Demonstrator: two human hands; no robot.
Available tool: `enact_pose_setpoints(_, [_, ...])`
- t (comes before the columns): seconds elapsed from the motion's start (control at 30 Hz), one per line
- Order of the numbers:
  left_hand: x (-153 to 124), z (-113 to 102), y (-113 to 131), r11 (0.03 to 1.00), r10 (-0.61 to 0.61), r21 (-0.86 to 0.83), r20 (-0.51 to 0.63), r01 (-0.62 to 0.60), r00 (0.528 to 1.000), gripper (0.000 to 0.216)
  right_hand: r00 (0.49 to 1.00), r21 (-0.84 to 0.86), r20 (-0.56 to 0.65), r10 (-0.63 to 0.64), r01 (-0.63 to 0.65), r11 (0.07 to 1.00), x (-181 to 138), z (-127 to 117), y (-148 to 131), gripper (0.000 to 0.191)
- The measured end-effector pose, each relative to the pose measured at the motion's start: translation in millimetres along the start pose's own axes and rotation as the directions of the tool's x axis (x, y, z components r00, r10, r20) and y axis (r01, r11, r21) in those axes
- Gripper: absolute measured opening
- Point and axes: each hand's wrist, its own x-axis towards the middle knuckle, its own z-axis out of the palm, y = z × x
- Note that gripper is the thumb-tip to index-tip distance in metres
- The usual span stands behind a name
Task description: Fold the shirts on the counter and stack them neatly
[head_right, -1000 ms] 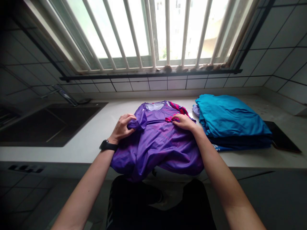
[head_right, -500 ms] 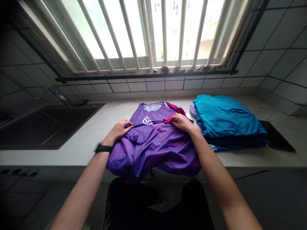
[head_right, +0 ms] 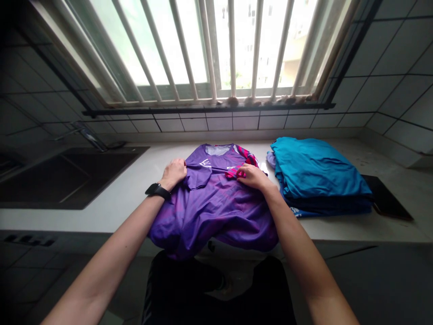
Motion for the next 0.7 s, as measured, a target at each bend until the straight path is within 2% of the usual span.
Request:
enact_pose_setpoints(0.07, [-0.3,-5.2,4.7,0.983,0.166,-0.095,0.085,-0.158,0.982,0.023,0.999,-0.033,0.005,0.047,-0.047,0.998,1.8,1.6,-1.2,0.017])
enact_pose_setpoints(0.13, [-2.7,-11.3,7.6,0.934,0.346,-0.178,0.218,-0.311,0.913,0.034,0.992,-0.038,-0.067,0.104,-0.107,0.994,4.4,3.5,-3.3,0.019])
enact_pose_setpoints(0.17, [-4.3,-14.2,8.5,0.916,0.396,-0.191,0.282,-0.354,0.874,0.037,0.989,-0.033,-0.096,0.111,-0.115,0.993,5.4,4.8,-4.5,0.015])
enact_pose_setpoints(0.27, [-9.0,-21.3,10.8,0.891,0.452,-0.172,0.423,-0.420,0.785,0.030,0.997,-0.031,-0.063,0.035,-0.037,0.999,6.7,10.6,-6.7,0.014])
enact_pose_setpoints(0.33, [-11.6,-24.9,13.6,0.878,0.476,-0.187,0.452,-0.441,0.755,0.020,1.000,-0.050,0.003,-0.019,0.019,0.999,7.0,15.5,-7.1,0.012])
enact_pose_setpoints(0.37, [-12.5,-26.5,15.7,0.882,0.469,-0.187,0.447,-0.433,0.762,0.016,1.000,-0.060,0.015,-0.026,0.027,0.998,7.4,17.7,-7.3,0.008])
enact_pose_setpoints(0.4, [-13.1,-28.0,18.5,0.900,0.436,-0.171,0.424,-0.402,0.794,0.014,1.000,-0.067,0.007,-0.024,0.024,0.997,8.2,19.6,-7.6,0.008])
enact_pose_setpoints(0.43, [-13.2,-29.4,21.9,0.928,0.372,-0.142,0.377,-0.343,0.848,0.013,1.000,-0.068,-0.019,-0.010,0.009,0.998,9.2,21.0,-8.0,0.010])
enact_pose_setpoints(0.5, [-12.0,-31.9,30.6,0.985,0.169,-0.078,0.217,-0.155,0.962,0.014,0.992,-0.040,-0.112,0.056,-0.061,0.997,11.7,21.6,-9.9,0.011])
enact_pose_setpoints(0.53, [-10.8,-32.9,35.8,0.997,0.061,-0.064,0.123,-0.053,0.991,0.016,0.980,-0.009,-0.170,0.108,-0.111,0.994,12.8,20.9,-11.2,0.012])
enact_pose_setpoints(0.6, [-8.2,-34.5,46.8,0.995,-0.063,-0.079,0.003,0.063,0.998,0.020,0.943,0.080,-0.262,0.208,-0.194,0.978,13.6,17.9,-14.1,0.014])
enact_pose_setpoints(0.63, [-7.2,-35.1,52.1,0.994,-0.064,-0.090,-0.001,0.063,0.998,0.021,0.936,0.129,-0.265,0.234,-0.206,0.970,13.2,15.9,-15.4,0.016])
enact_pose_setpoints(0.7, [-6.8,-35.8,60.4,0.996,0.001,-0.090,0.091,0.007,0.996,0.023,0.973,0.222,-0.141,0.182,-0.148,0.964,10.6,11.6,-17.0,0.019])
